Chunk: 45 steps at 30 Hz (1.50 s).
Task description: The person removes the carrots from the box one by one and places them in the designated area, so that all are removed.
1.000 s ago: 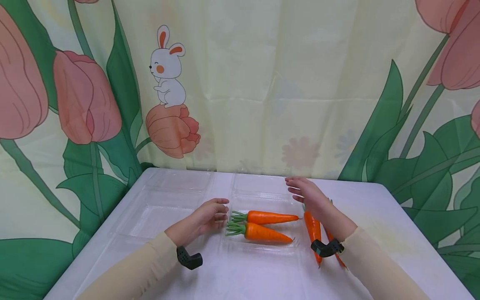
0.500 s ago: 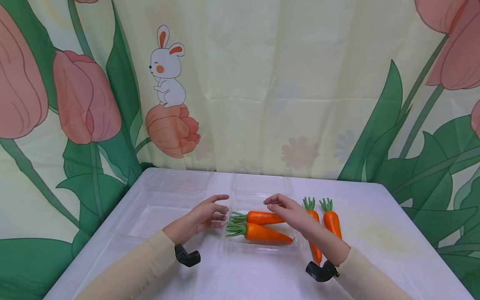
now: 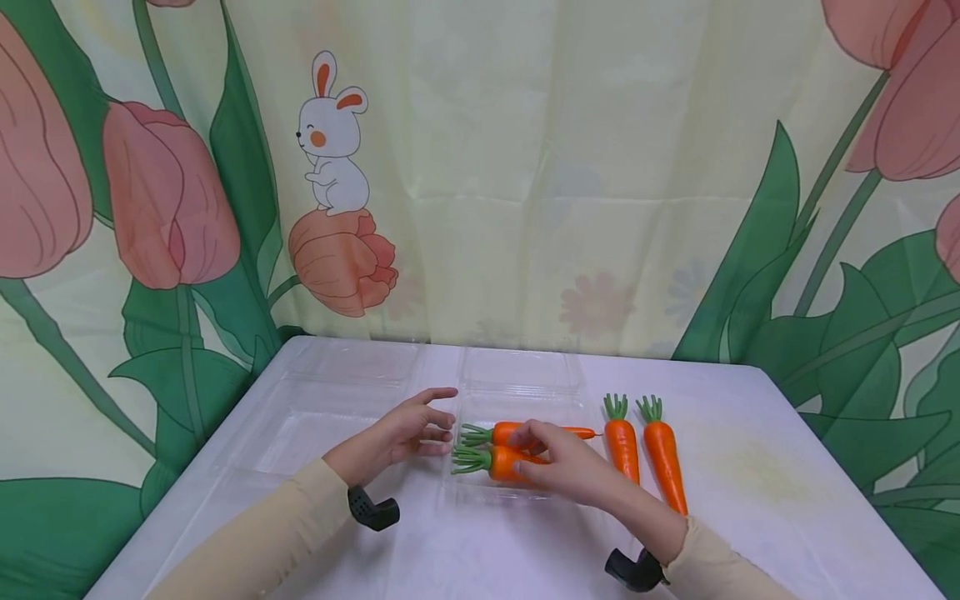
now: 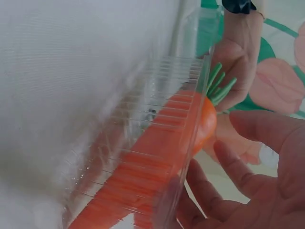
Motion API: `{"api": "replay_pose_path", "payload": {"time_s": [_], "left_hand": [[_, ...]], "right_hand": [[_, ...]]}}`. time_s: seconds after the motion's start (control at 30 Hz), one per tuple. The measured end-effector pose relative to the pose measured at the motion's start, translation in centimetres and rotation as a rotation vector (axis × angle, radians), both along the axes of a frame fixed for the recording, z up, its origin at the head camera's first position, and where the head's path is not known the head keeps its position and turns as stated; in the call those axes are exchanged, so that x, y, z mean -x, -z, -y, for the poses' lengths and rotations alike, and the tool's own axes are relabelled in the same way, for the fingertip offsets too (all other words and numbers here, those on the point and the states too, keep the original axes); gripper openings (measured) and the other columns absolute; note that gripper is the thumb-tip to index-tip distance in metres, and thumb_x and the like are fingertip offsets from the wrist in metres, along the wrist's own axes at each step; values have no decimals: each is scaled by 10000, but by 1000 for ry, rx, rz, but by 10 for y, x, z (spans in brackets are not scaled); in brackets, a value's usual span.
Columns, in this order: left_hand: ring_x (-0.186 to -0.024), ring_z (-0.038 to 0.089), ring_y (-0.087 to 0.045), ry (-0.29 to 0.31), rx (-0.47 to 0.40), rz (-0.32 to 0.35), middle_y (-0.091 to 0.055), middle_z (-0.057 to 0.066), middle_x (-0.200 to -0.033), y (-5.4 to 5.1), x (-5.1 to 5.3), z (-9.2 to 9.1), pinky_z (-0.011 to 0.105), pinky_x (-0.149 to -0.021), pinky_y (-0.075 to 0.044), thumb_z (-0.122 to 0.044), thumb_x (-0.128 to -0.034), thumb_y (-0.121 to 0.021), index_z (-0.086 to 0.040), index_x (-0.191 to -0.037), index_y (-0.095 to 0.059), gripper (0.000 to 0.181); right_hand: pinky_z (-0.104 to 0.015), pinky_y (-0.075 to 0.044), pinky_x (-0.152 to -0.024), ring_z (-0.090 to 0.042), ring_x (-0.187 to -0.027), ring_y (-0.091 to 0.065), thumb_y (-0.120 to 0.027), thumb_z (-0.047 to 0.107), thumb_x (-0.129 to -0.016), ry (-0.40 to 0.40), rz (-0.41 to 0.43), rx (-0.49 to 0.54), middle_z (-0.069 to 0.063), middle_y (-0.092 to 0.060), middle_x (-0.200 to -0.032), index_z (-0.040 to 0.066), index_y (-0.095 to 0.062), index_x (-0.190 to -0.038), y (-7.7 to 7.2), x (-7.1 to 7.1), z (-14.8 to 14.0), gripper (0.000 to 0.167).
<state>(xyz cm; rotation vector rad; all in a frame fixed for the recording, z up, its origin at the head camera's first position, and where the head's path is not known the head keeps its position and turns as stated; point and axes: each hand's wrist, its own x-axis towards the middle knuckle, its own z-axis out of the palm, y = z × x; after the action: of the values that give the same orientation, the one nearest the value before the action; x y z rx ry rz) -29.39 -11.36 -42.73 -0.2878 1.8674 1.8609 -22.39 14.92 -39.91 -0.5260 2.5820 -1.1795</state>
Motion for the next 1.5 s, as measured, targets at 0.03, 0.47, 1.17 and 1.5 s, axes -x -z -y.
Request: {"api": "replay_pose_path", "payload": {"time_s": [0.03, 0.47, 1.17, 1.5], "left_hand": [[-798, 208, -617, 0, 3, 0, -595, 140, -1057, 0, 0, 0, 290, -693, -637, -34, -958, -657, -221, -1536, -464, 637], [-793, 206, -630, -14, 1, 4, -591, 152, -1105, -1, 2, -1, 303, -686, -639, -27, -944, -664, -225, -1521, -481, 637], [-786, 208, -633, -12, 11, 8, -597, 157, -1104, 1, 3, -2, 307, -693, -641, -32, -945, -666, -237, -1515, -488, 631], [-795, 212, -629, -18, 18, 9, -597, 155, -1094, -1, 3, -3, 303, -691, -639, -28, -943, -664, -233, -1513, -490, 630]], "right_hand": [[-473, -572, -994, -246, -1144, -617, -746, 184, -939, -4, 0, -1, -6, -688, -1231, 153, -670, -1212, 1, 0, 0, 285], [-465, -572, -981, -198, -1075, -621, -807, 146, -875, -9, -105, -121, 24, -692, -1183, 172, -674, -1204, 9, 1, 3, 356], [-459, -592, -925, -180, -999, -626, -882, 171, -808, -28, -169, -232, 33, -708, -1108, 180, -709, -1153, 8, 6, 6, 385], [-428, -593, -916, -153, -1000, -641, -904, 289, -790, -33, -224, -282, 80, -725, -1110, 227, -730, -1166, 8, 9, 3, 419]]}}
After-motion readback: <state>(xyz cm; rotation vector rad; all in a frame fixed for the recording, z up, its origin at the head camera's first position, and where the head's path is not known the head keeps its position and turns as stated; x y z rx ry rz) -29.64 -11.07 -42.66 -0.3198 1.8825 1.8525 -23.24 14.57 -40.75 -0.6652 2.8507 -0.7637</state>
